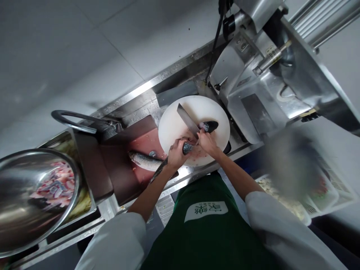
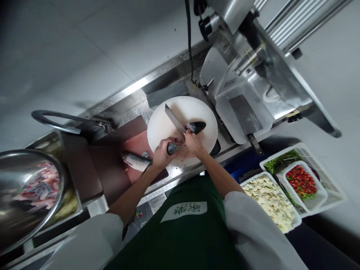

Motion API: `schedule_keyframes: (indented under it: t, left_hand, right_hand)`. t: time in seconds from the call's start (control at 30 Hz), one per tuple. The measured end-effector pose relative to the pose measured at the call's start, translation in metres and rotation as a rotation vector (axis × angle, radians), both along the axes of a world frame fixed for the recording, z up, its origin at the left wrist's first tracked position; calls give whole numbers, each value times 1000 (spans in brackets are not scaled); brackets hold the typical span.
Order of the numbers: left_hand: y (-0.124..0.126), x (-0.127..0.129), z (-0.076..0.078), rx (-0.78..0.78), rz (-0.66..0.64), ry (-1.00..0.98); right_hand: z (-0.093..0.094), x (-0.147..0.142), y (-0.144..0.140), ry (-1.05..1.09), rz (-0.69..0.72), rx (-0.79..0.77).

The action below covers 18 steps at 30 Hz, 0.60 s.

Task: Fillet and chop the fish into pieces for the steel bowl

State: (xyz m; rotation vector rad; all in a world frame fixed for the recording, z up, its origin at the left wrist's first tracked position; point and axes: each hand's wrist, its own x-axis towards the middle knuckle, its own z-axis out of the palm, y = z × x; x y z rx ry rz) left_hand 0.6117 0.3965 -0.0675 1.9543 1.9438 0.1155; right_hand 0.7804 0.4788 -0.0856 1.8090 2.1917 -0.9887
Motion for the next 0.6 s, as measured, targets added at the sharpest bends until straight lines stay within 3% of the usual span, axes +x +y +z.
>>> schedule_keyframes:
  t: [0.13, 0.3, 0.43, 0.6]
  left_hand:
    - [0, -23, 0, 62, 162, -53]
    - [4, -21, 3, 9, 129, -159]
    - [2, -9, 4, -11, 124, -155]
    - [-1, -29, -6, 88, 255, -336]
  right_hand:
    - [-2, -4, -1, -13, -6, 17]
    - [16, -14, -5, -26, -7, 5]
    - [27, -17, -24, -49, -3, 38]
    - [23, -16, -43, -106, 35, -56]
